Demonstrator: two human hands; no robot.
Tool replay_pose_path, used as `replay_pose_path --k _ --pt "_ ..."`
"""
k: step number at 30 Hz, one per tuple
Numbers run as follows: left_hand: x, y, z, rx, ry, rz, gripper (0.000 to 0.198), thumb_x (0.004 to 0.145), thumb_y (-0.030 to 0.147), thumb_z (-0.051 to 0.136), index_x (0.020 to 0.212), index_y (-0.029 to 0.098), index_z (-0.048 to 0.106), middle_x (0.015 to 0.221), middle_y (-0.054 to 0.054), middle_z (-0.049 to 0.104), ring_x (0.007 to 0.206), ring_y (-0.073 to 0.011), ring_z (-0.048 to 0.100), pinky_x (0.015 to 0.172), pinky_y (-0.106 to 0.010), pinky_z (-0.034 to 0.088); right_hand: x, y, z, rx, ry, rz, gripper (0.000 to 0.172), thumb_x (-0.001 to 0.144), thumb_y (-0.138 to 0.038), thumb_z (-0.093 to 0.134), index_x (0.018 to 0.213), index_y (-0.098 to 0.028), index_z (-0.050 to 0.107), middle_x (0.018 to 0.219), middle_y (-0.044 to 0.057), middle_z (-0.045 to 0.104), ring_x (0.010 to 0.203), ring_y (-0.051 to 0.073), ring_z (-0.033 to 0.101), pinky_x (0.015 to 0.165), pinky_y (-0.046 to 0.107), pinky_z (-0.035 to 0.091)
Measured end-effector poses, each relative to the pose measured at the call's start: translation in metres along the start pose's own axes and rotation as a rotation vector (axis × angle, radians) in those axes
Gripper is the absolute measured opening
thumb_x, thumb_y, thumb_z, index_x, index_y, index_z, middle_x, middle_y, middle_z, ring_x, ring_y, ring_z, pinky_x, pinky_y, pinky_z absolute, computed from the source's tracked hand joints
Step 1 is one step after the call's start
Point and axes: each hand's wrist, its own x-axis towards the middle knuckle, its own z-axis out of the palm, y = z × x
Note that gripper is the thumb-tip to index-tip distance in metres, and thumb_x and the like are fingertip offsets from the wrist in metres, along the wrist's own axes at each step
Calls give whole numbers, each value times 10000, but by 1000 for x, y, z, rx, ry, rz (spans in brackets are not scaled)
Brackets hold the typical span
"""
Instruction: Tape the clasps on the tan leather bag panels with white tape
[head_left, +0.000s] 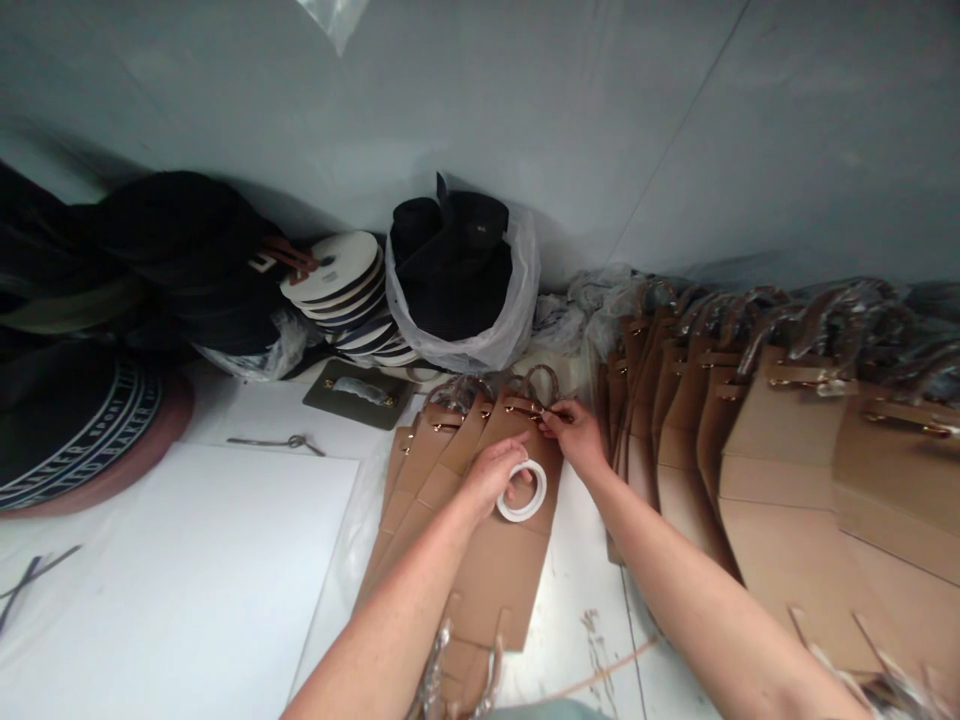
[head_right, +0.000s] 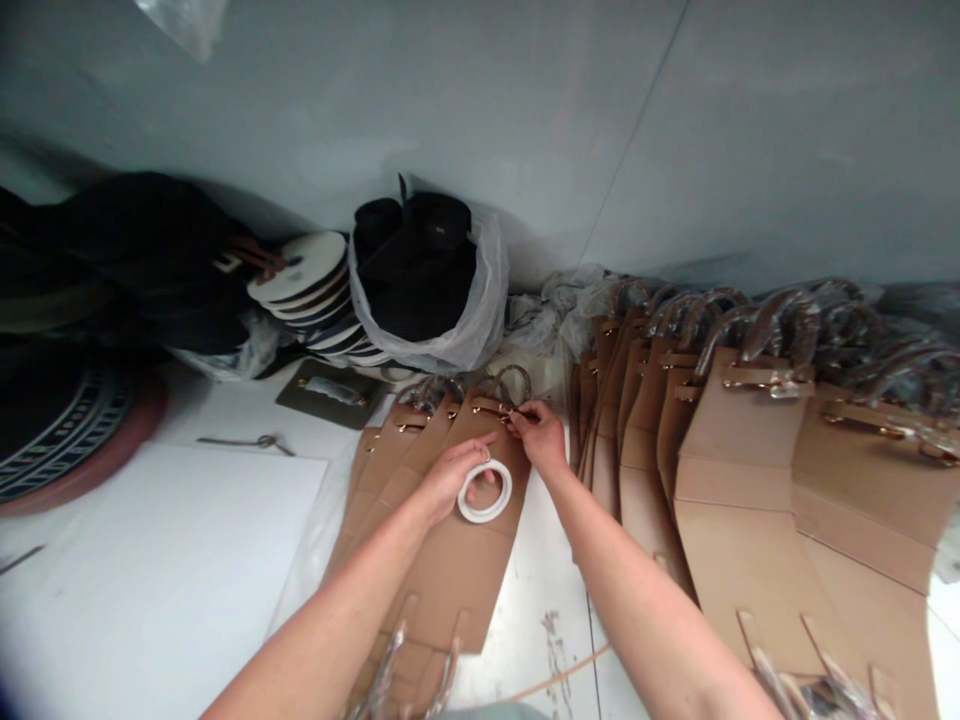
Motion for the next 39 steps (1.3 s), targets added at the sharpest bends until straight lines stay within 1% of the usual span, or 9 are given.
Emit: replay_pose_path --k 6,10,14,17,23,27,31,35,39 --pt "0 0 0 -24 15 -9 409 845 308 611 1192 102 676 759 -53 717 435 -71 494 332 -171 294 -9 -3 -12 -347 -97 -315 265 920 -459 601 1009 -246 730 1092 96 664 1054 281 614 992 435 481" --pt "-3 4 2 -32 20 0 402 845 288 597 1193 100 669 750 -48 718 424 -70 481 330 -174 293 -3 -12 -16 -589 -193 -454 241 967 -355 522 1018 -238 727 1059 94 657 998 253 616 916 370 487" --pt "-20 8 2 -30 10 18 372 843 296 600 1150 100 675 728 -43 710 409 -69 471 335 -177 289 -4 -38 -20 -816 -266 -454 196 945 -275 538 879 -237 719 941 65 667 876 224 624 760 305 452" --pt "-46 5 -5 -43 -5 19 320 851 333 605 1061 105 681 764 -64 723 397 -69 469 342 -190 295 -26 -55 -26 -1028 -293 -408 127 888 -248 599 812 -243 702 923 56 691 780 215 633 632 300 378" --pt "-102 -14 -21 -46 -75 -22 219 881 346 578 838 137 629 971 -113 741 372 -34 428 374 -204 266 -96 -36 -41 -1213 -358 -153 118 843 -229 607 760 -246 690 782 62 709 719 235 657 573 310 310" --pt "-127 -21 -20 72 -38 16 236 884 346 591 758 147 580 1161 -109 682 407 -1 408 428 -208 314 -119 -29 -51 -1144 -292 -116 121 831 -313 676 932 -263 720 945 66 722 772 255 668 601 316 361" --pt "-138 -27 -12 101 -1 60 218 896 335 568 1058 194 605 859 -10 653 429 -46 417 437 -208 321 -130 -55 -51 -751 -259 -195 297 846 -372 682 1125 -272 705 1086 69 698 804 235 662 701 340 458" --pt "-145 -28 -1 26 -17 66 333 908 357 556 1209 215 566 654 56 534 421 -60 342 414 -196 228 -152 -87 -28 -208 -494 5 319 847 -485 696 1029 -227 743 925 49 728 797 223 646 711 323 492" --pt "-154 -28 7 -21 11 47 400 903 465 599 1210 211 566 609 68 498 427 -57 299 416 -195 177 -172 -97 -4 -36 -553 140 348 791 -535 756 839 -191 734 736 13 684 663 167 578 606 271 420"
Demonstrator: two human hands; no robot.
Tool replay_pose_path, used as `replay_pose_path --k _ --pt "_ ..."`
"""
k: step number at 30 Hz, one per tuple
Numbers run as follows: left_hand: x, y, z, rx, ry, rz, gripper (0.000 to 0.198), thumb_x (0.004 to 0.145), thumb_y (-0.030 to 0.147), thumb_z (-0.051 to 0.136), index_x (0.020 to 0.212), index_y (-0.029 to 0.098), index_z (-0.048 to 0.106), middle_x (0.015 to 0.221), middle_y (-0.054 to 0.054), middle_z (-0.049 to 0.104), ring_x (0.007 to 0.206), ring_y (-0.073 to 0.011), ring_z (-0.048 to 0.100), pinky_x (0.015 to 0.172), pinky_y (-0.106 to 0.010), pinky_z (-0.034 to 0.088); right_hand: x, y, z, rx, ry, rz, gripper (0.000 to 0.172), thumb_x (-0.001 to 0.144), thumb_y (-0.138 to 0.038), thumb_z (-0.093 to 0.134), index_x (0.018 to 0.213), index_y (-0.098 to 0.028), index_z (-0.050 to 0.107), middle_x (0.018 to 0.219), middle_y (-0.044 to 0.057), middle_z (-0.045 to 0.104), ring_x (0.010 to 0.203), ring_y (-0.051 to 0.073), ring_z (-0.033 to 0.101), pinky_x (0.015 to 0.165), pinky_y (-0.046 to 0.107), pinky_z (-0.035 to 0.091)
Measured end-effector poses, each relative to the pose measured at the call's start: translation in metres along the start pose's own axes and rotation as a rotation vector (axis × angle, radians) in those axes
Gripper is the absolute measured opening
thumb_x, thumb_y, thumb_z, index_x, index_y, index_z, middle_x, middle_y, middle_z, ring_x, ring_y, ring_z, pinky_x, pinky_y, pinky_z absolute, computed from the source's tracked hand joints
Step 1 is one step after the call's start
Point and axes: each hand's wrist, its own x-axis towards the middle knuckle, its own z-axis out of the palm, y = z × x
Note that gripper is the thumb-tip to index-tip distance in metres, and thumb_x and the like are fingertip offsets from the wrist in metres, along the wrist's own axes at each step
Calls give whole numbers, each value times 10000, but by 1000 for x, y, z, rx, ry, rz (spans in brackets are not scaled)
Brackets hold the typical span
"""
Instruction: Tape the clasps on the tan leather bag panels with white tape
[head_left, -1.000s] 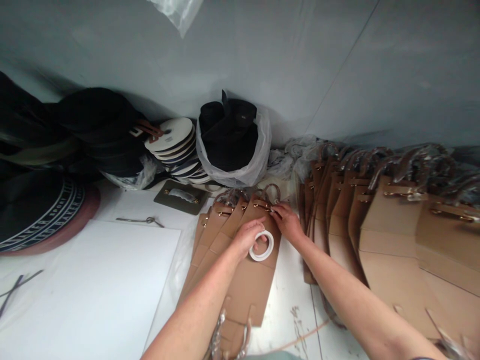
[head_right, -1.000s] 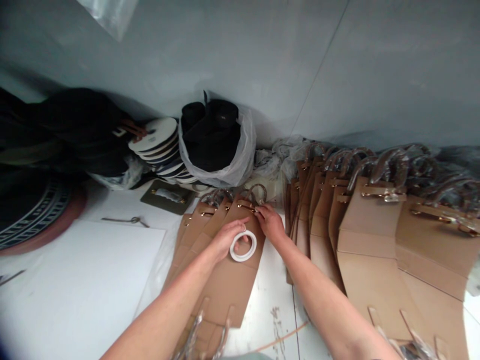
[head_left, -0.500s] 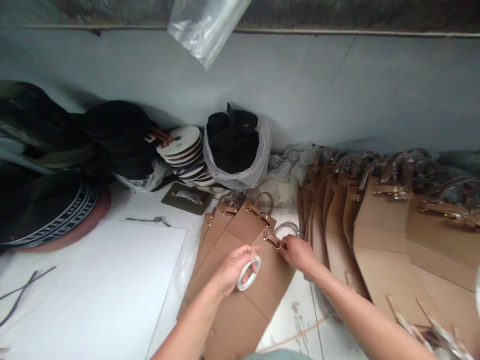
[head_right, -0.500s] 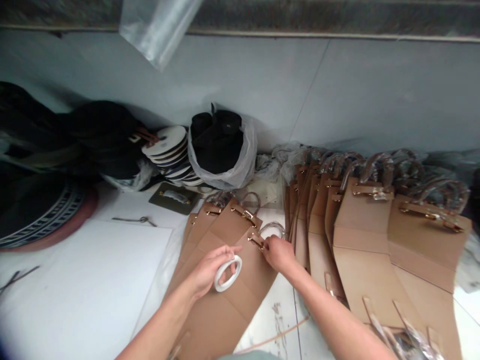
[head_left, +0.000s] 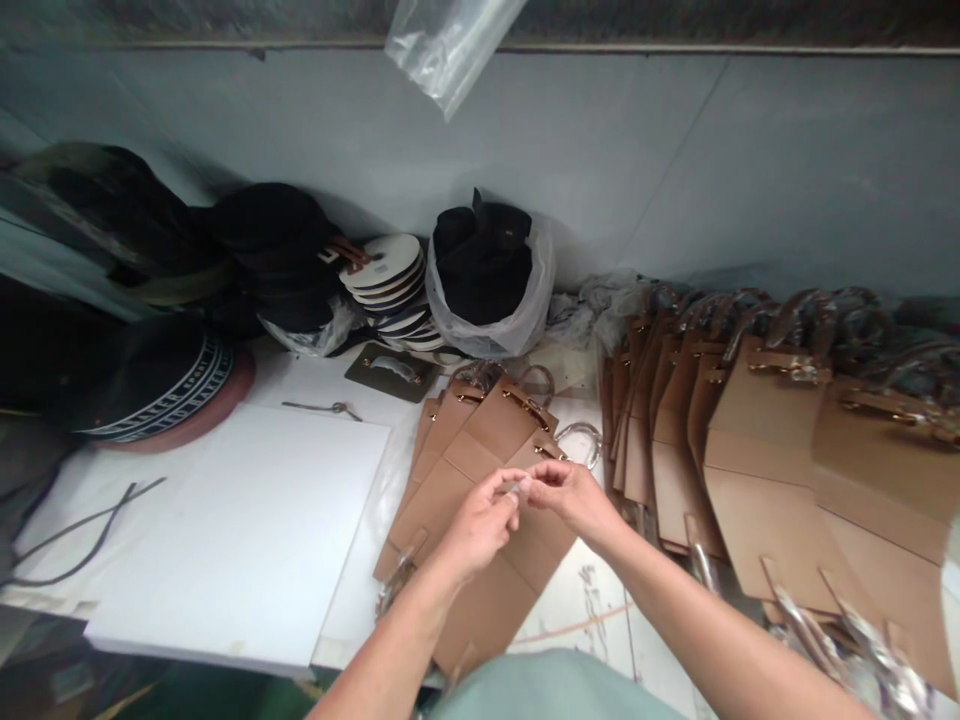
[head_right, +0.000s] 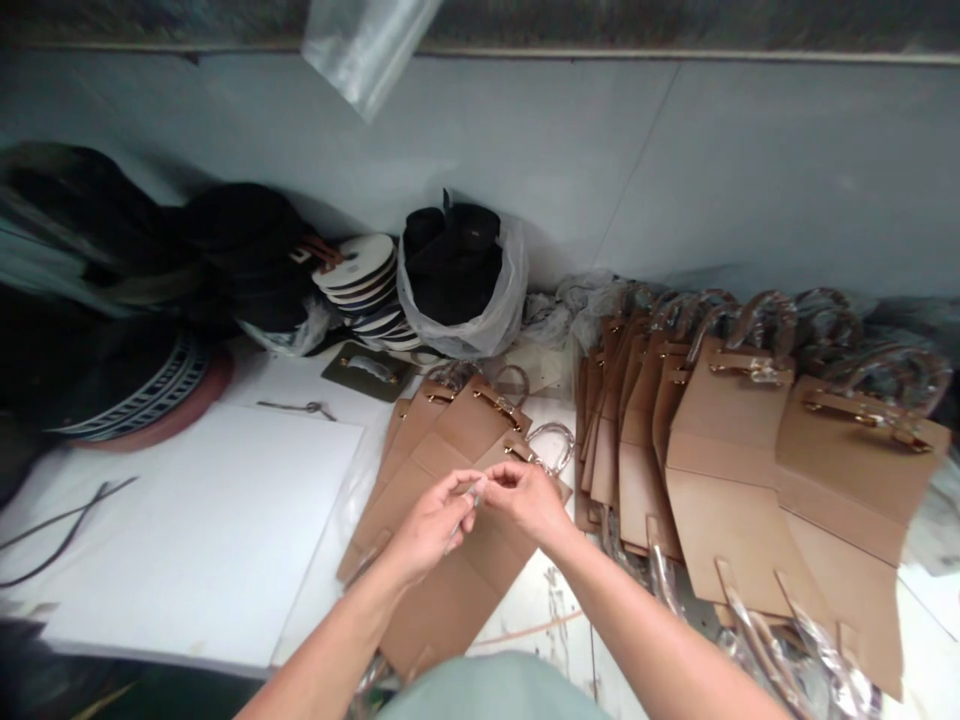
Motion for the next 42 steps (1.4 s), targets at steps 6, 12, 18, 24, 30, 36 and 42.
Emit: replay_pose_path --k 6,12,18,24,30,36,42 --pt "-5 -19 1 43 67 59 398 923 424 570 1256 207 580 573 71 490 435 -67 301 443 -195 222 -6 12 15 127 62 102 445 720 -605 802 661 -187 664 585 0 633 544 140 518 559 268 380" --pt "-3 -25 3 45 57 62 435 913 447 595 1274 204 601 573 61 509 442 -69 340 439 -193 243 -13 17 19 246 106 100 412 711 -582 821 719 -191 693 619 -1 642 599 154 544 621 281 423" --pt "0 -19 10 -35 140 31 512 801 509 724 1123 123 629 571 26 589 410 -73 412 380 -188 285 -16 17 17 146 108 64 342 759 -536 791 704 -207 713 651 4 656 650 173 568 643 285 432" --pt "2 -14 10 -35 156 -20 431 784 439 734 1054 124 617 513 53 552 363 -60 357 353 -185 204 -17 25 13 136 149 29 267 784 -476 781 734 -217 734 693 10 674 683 185 581 673 294 444" --pt "-1 -5 1 156 60 91 325 857 383 664 1036 112 686 629 22 573 479 -67 417 467 -202 304 -16 33 7 29 167 -29 232 817 -454 757 775 -226 758 770 16 677 728 191 586 677 293 436" --pt "3 -8 -5 327 84 180 266 935 378 549 993 164 694 745 -17 634 615 -129 534 578 -243 404 -4 29 -9 -260 215 -51 279 771 -407 783 629 -191 678 625 -5 599 608 160 529 567 276 375" --pt "8 -5 -10 449 66 265 197 931 331 552 888 180 673 834 -18 643 787 -161 575 731 -271 430 13 25 -21 -102 -64 -14 277 806 -445 772 938 -203 750 851 16 720 776 192 631 694 276 455"
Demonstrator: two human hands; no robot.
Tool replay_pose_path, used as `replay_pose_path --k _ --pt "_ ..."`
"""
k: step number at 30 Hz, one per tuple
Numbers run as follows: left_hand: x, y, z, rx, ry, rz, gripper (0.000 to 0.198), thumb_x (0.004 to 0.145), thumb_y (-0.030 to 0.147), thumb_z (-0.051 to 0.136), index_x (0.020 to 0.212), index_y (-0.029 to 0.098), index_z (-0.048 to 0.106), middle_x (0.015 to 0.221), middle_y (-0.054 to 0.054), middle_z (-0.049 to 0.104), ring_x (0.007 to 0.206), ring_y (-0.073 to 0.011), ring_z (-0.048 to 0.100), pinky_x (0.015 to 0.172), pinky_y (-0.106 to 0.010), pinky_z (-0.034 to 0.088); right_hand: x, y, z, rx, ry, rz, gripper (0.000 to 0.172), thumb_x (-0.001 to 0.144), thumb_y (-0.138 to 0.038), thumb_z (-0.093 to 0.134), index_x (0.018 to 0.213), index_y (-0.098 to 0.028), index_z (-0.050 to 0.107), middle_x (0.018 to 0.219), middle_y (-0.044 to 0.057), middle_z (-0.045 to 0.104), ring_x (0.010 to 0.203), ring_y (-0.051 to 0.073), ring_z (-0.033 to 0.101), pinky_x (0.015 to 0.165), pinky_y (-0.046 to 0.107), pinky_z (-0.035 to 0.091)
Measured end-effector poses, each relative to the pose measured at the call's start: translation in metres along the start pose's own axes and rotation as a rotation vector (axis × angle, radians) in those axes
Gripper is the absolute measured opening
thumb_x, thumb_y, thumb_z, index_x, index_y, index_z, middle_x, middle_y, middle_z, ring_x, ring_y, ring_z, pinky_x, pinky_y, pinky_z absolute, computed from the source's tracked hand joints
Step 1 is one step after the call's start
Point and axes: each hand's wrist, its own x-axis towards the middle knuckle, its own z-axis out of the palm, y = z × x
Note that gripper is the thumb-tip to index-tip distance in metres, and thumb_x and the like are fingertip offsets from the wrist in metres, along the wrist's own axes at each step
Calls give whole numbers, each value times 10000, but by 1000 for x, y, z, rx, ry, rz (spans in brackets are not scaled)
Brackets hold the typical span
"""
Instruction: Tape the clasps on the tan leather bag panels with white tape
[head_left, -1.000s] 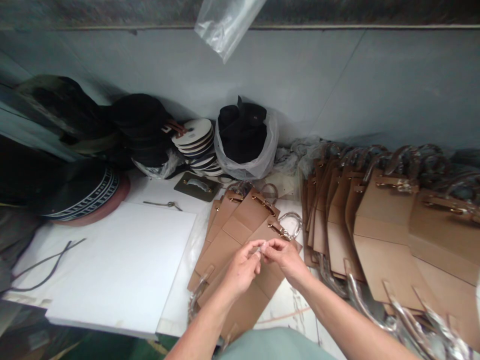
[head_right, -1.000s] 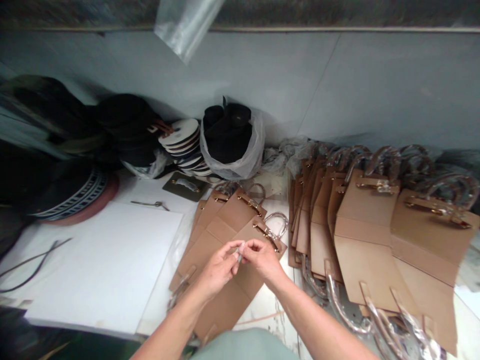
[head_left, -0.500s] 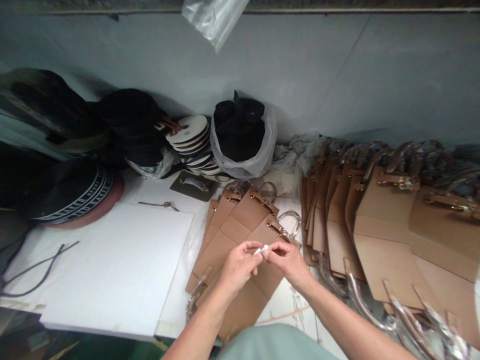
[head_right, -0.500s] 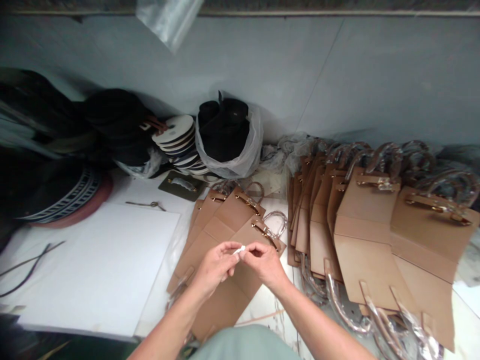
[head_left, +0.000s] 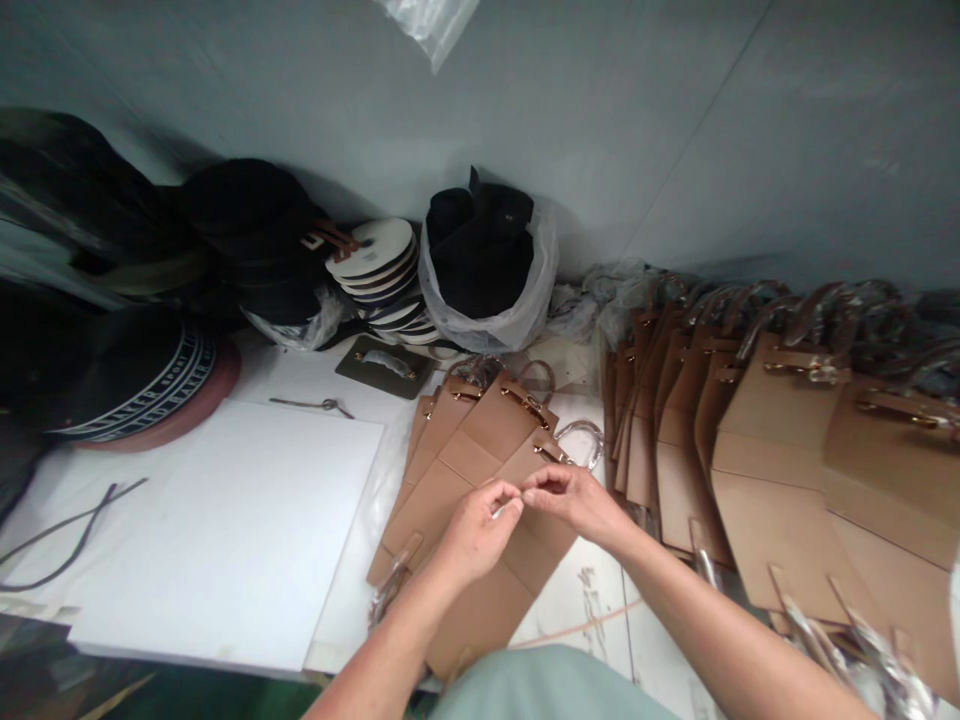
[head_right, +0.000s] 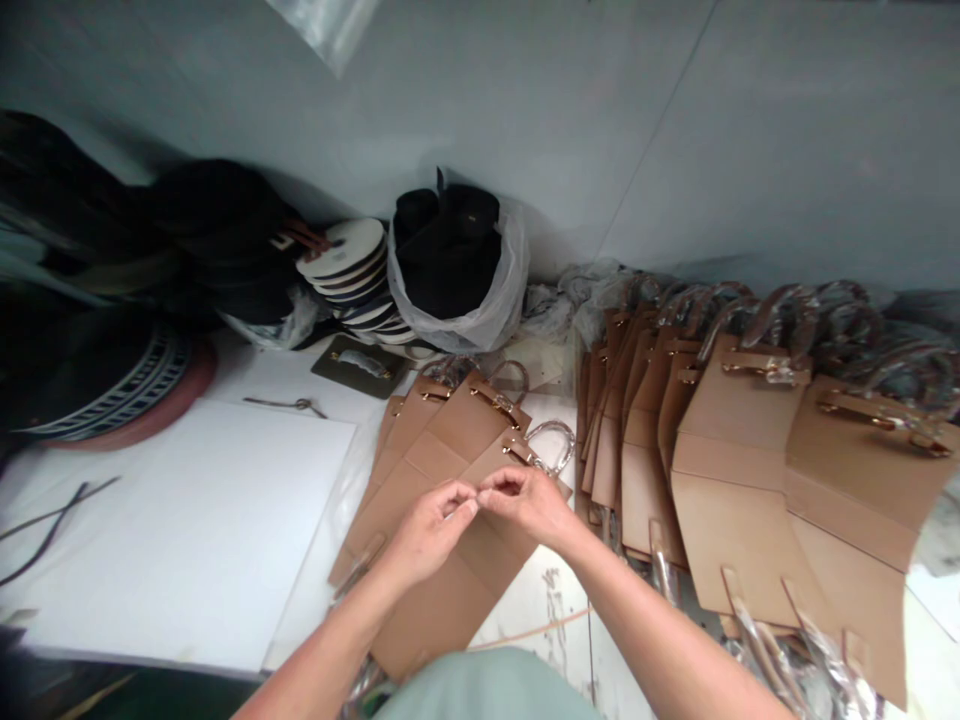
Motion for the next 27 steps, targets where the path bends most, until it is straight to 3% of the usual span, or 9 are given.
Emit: replay_pose_path --k 4,10,15,17,19,22,27 --pt "7 -2 -2 -38 -19 -70 195 905 351 576 851 178 646 712 21 570 634 -118 485 590 -238 359 3 -6 0 -6 -67 -6 203 852 -401 724 818 -201 736 770 -5 701 715 165 605 653 258 428" --pt "25 -6 -1 -295 24 -309 221 848 409 608 789 198 576 475 88 413 426 -83 311 431 -213 234 9 -18 -1 -224 84 -182 128 862 -267 677 753 -210 713 743 -9 679 726 160 603 692 267 428" --pt "42 -5 0 -394 13 -373 203 788 392 644 777 196 594 429 83 432 377 -70 301 390 -199 195 16 -28 1 -269 147 -280 140 823 -194 631 683 -202 630 693 -11 615 695 156 556 678 275 413" --pt "49 -7 1 -429 0 -398 164 766 348 641 759 189 606 418 83 429 366 -63 293 380 -193 192 16 -35 0 -214 106 -224 125 790 -183 630 667 -199 612 673 -15 607 662 149 537 645 267 406" --pt "56 -11 2 -466 13 -425 128 744 309 631 751 182 610 427 81 435 364 -59 301 370 -186 186 13 -43 -4 -84 -16 -151 108 779 -190 638 674 -197 614 665 -14 623 646 146 540 631 260 415" --pt "68 -15 1 -495 38 -455 161 731 316 651 785 168 619 505 51 524 396 -62 376 356 -170 163 15 -49 -13 140 -120 -118 127 826 -277 686 735 -194 655 710 6 666 693 162 587 681 268 461" --pt "97 -7 -4 -567 8 -383 258 772 363 646 916 149 651 589 -6 644 410 -83 459 336 -169 250 54 -15 -33 386 205 -21 230 820 -426 754 815 -207 686 1073 48 706 921 193 634 823 285 488"
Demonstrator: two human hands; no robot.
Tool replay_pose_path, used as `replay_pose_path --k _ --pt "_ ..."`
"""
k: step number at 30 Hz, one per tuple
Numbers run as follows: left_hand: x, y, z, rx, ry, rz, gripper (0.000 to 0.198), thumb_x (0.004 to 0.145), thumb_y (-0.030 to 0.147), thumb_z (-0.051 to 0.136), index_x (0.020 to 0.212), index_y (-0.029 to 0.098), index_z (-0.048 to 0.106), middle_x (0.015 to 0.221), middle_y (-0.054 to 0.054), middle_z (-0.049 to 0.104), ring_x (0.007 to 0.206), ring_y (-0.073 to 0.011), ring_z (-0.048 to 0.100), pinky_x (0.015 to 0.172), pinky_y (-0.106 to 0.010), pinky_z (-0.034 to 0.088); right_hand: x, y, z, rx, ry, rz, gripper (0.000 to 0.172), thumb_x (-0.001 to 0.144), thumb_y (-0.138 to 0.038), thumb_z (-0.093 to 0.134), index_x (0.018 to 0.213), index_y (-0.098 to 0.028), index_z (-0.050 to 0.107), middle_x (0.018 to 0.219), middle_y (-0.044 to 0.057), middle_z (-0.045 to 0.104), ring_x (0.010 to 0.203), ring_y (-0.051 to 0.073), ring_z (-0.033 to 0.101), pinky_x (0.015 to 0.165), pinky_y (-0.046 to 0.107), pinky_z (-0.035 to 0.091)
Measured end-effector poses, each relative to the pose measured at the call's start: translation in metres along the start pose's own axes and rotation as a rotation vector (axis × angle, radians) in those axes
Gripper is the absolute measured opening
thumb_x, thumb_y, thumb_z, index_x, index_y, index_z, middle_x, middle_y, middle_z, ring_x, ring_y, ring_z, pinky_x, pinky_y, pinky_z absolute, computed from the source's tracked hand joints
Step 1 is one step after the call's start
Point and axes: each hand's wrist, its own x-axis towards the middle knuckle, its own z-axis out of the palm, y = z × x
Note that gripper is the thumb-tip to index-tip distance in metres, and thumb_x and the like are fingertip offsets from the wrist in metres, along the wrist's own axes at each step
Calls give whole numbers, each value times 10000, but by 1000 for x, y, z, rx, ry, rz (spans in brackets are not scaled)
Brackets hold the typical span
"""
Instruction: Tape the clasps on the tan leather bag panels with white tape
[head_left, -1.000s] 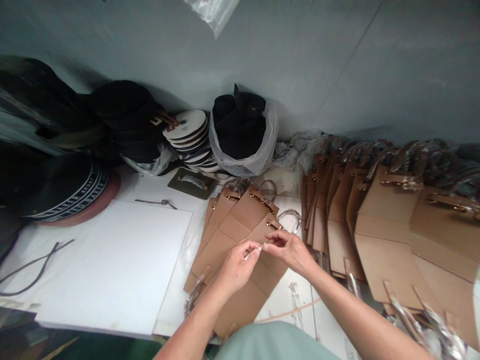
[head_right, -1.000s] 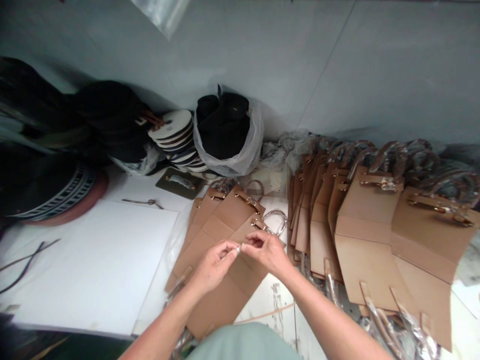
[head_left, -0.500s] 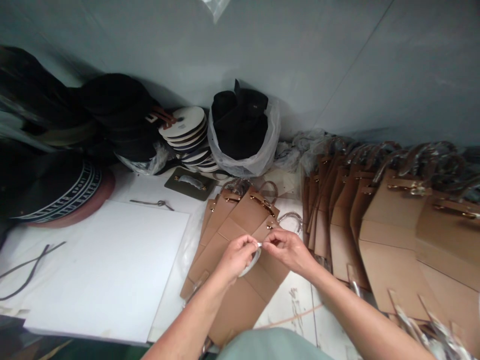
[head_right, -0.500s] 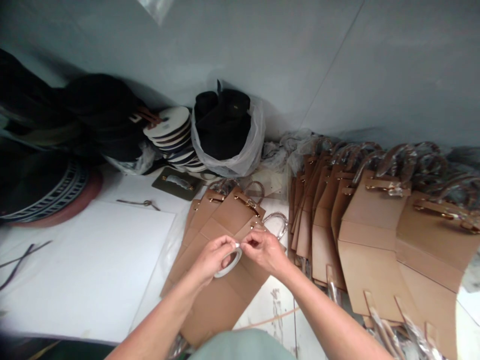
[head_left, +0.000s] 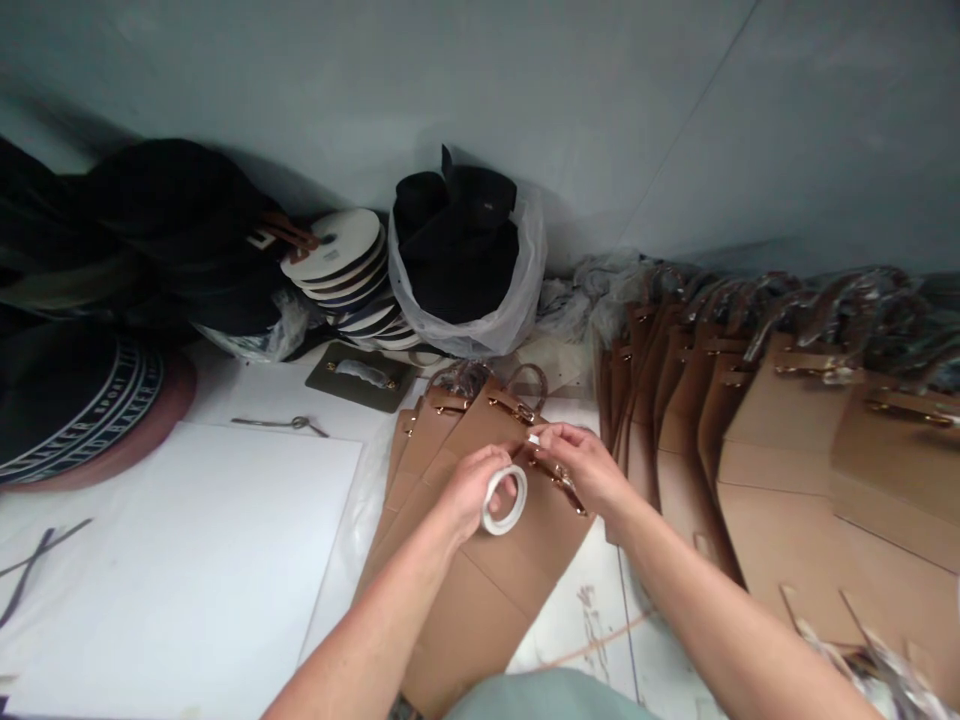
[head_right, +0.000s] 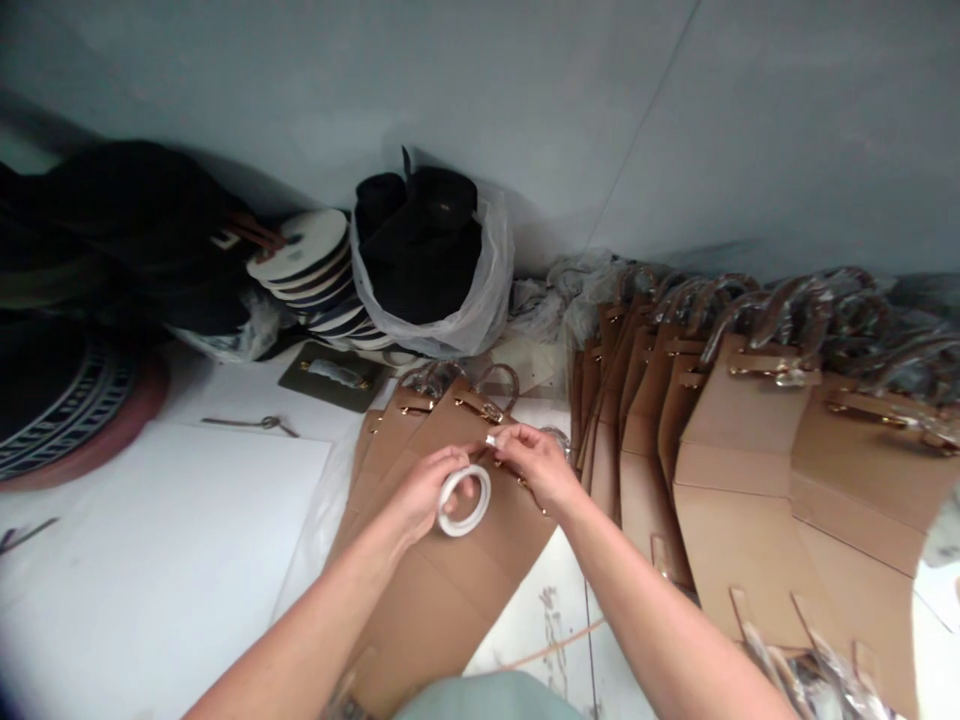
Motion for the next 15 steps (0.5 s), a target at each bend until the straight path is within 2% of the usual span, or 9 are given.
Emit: replay_pose_path --k 2,4,6,9,12,15 --pt "13 12 5 -33 -15 42 209 766 343 646 844 150 631 615 -30 675 398 -85 474 331 -173 271 21 19 -7 -1 40 58 258 777 -442 780 784 -202 688 1149 53 693 908 192 631 795 282 488" --pt "27 23 9 -63 -31 67 186 757 321 648 817 148 618 620 -45 688 383 -90 479 323 -180 272 36 34 -11 -27 41 87 292 738 -467 796 746 -199 679 1076 51 708 835 186 625 754 287 490" --pt "38 31 11 -89 -48 82 216 757 303 640 890 133 636 573 -32 668 359 -93 459 318 -184 262 44 42 -13 -25 48 77 308 718 -481 803 733 -204 668 999 39 715 794 181 622 747 293 497" --pt "49 38 10 -143 -94 106 363 762 297 625 1068 104 643 567 -14 653 359 -94 446 322 -190 253 48 46 -17 5 24 49 307 740 -485 799 775 -209 668 1047 38 715 855 187 648 813 305 520" --pt "50 41 6 -191 -146 118 426 773 297 621 1153 103 621 609 -13 656 392 -95 466 335 -188 252 52 44 -24 12 -19 35 337 778 -515 777 850 -205 664 1159 58 695 943 211 671 850 335 549" --pt "45 44 2 -260 -197 85 385 785 281 635 1131 114 615 631 -25 658 436 -102 505 341 -170 240 62 40 -30 -55 -49 71 388 791 -555 757 905 -207 630 1041 55 719 920 221 694 793 330 565"
